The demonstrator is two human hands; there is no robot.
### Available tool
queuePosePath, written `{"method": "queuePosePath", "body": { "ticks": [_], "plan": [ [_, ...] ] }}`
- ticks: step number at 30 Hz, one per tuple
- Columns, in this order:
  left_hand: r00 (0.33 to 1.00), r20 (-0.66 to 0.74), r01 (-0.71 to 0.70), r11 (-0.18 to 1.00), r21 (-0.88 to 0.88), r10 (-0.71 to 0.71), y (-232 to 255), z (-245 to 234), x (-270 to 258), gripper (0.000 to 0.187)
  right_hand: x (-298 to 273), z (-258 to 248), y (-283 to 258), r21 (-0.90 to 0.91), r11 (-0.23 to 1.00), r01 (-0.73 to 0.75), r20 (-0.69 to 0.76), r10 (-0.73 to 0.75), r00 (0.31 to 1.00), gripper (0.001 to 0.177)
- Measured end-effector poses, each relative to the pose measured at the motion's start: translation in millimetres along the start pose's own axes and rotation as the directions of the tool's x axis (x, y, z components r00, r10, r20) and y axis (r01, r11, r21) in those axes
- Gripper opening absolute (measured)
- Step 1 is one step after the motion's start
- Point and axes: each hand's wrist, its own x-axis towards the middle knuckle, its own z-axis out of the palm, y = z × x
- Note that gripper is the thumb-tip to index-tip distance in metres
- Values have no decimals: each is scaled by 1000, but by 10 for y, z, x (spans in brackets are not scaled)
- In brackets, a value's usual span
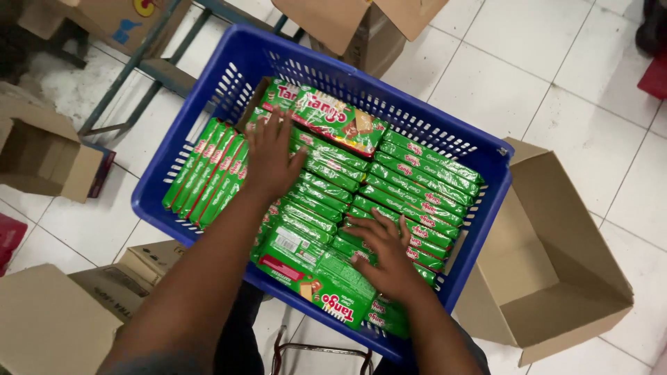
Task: The person takes stacks of green packaged snacks from a cardboard box and places them into a blue plastic basket. They arrange the items neatly in rows within the basket, filling it up layer by layer.
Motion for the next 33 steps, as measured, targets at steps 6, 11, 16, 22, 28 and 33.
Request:
{"method": "queuePosePath", "body": {
  "ticks": [6,11,16,22,28,33],
  "plan": [
    [966,127,189,951,243,-225,-1266,-19,-784,67,-49,102,335,11,997,81,-62,-80,995,57],
    [996,-66,64,989,133,-56,-1269,-247,-1529,50,-366,-96,-261,-248,968,-35,213,89,973,95],
    [972,-57,231,970,71,-228,-991,-330,-1461,76,-500,82,-273,-243,918,-312,200,362,910,125],
    [932,-289,258,961,102,-220,-971,-171,-1393,46,-566,-27,-134,-170,901,-399,115,420,900,97],
    [934,-245,282,958,53,-261,-994,-141,-1358,51,-714,283,-190,-255,902,-348,76,377,923,139],
    [946,-108,318,942,105,-307,-916,-264,-1313,61,-739,296,-100,-158,949,-273,-112,257,960,118]
  ]
}}
